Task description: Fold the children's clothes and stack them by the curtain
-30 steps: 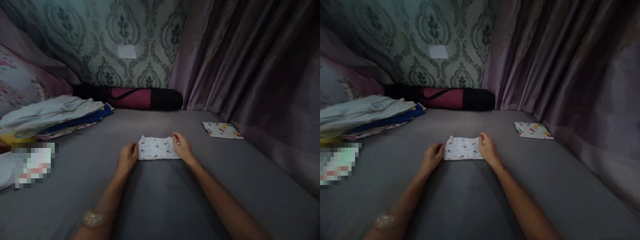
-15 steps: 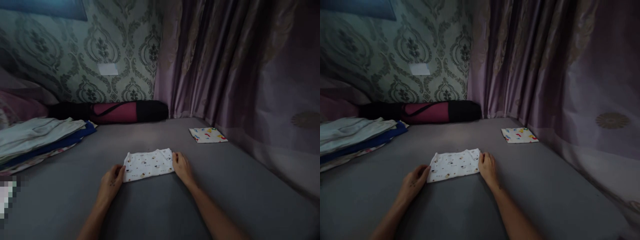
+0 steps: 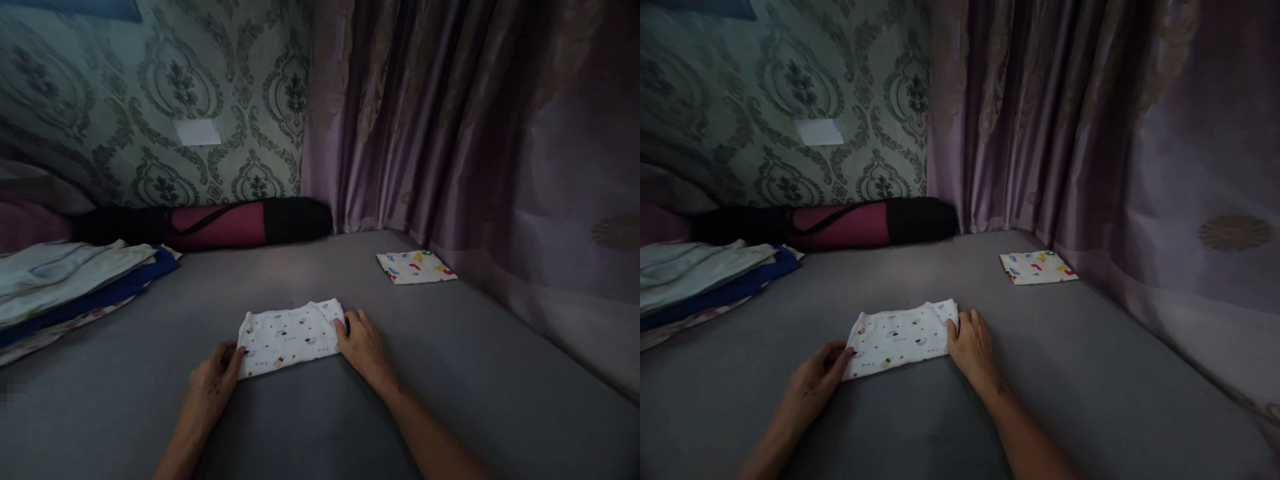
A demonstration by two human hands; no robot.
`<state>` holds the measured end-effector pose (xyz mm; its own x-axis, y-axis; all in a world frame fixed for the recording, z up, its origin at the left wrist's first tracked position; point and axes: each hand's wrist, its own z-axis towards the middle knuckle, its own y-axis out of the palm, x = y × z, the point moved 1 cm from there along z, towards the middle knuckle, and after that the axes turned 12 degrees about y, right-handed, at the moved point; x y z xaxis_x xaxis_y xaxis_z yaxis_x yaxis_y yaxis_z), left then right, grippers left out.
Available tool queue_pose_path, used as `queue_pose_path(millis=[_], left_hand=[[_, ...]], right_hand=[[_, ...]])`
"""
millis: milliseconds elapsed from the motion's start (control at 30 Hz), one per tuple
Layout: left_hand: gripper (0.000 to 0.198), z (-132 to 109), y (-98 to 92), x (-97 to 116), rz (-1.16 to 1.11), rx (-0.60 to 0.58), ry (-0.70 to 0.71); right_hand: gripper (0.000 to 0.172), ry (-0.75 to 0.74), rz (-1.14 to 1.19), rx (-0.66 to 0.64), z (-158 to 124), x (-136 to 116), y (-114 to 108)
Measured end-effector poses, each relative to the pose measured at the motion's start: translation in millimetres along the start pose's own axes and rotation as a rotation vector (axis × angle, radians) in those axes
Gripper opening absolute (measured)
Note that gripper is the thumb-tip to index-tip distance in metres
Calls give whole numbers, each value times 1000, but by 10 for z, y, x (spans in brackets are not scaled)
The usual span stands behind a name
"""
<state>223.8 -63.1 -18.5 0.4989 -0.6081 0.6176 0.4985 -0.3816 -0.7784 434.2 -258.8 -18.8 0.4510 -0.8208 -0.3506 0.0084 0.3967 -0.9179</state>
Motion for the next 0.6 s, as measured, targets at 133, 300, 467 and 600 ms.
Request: queue_pose_path(millis=[133,300,467,600], left_hand=[[50,15,-7,12,-1,-3,-36],[52,106,40,50,92,7,-68],[50,203,157,82,210,6,-39],[40,220,241,70,276,97,170]], right_hand=[[22,2,31,-10,18,-2,42],[16,-32,184,-4,40,8,129],[22,6,384,-118,43,-36,120],[49,33,485,-190,23,-71,54]])
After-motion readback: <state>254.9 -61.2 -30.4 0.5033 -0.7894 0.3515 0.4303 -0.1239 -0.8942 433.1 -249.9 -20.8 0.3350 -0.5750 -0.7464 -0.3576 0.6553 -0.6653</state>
